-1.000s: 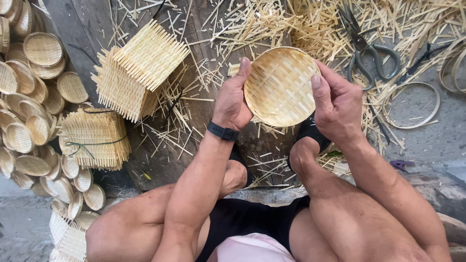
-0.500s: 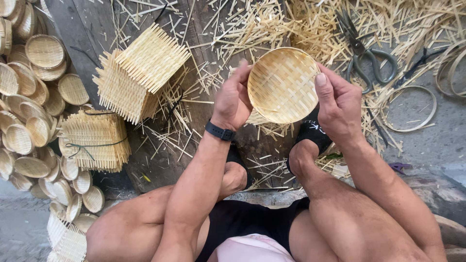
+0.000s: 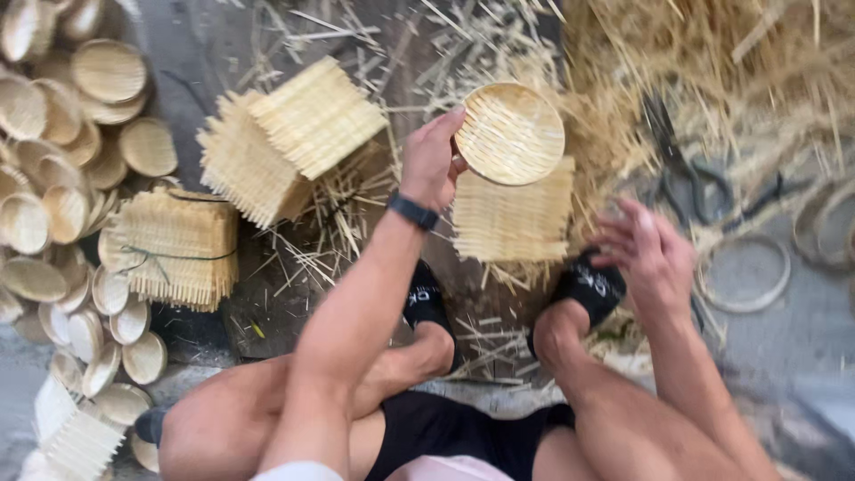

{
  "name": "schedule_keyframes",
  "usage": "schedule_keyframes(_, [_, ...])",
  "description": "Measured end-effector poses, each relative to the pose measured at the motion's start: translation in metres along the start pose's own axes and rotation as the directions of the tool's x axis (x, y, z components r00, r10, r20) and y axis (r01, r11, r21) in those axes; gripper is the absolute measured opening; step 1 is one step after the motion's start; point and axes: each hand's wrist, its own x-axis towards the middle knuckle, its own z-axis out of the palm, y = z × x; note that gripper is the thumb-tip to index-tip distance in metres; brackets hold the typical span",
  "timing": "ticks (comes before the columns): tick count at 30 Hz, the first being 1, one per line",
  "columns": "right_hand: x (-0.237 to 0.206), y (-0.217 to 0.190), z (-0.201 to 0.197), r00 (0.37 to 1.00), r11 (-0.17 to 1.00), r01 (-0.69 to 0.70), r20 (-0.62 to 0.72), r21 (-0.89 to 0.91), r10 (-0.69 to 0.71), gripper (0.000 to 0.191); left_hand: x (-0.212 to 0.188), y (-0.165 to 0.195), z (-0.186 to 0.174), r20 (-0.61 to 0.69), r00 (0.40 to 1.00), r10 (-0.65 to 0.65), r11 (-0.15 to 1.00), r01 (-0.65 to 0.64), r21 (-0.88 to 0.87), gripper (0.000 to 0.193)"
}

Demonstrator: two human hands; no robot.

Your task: The person sits on the floor and repeatedly assembles small round woven baskets. They place a woven mat over a circular wooden base, then use shears to trim the excess mat around the edge. The finished baskets are set aside in a stack.

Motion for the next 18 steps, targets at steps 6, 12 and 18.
schedule_keyframes(6, [-0.002, -0.007, -0.036, 0.997, 0.996, -0.054, -0.053, -0.069, 0.050, 0.047, 0.100, 0.093, -0.028, -0.157, 0.869, 0.468, 0.812, -0.354, 0.465, 0.020])
schedule_keyframes(12, [0.003, -0.004, -0.063, 0.987, 0.992, -0.085, -0.147, -0.093, 0.071, 0.044, 0.152, 0.237, -0.003, -0.466, 0.741, 0.484, 0.843, -0.538, 0.019, 0.015])
schedule_keyframes(18, [0.001, -0.016, -0.058, 0.989, 0.989, -0.092, -0.125, -0.115, 0.077, 0.041, 0.134, 0.175, 0.018, -0.126, 0.850, 0.512, 0.826, -0.447, 0.343, 0.045])
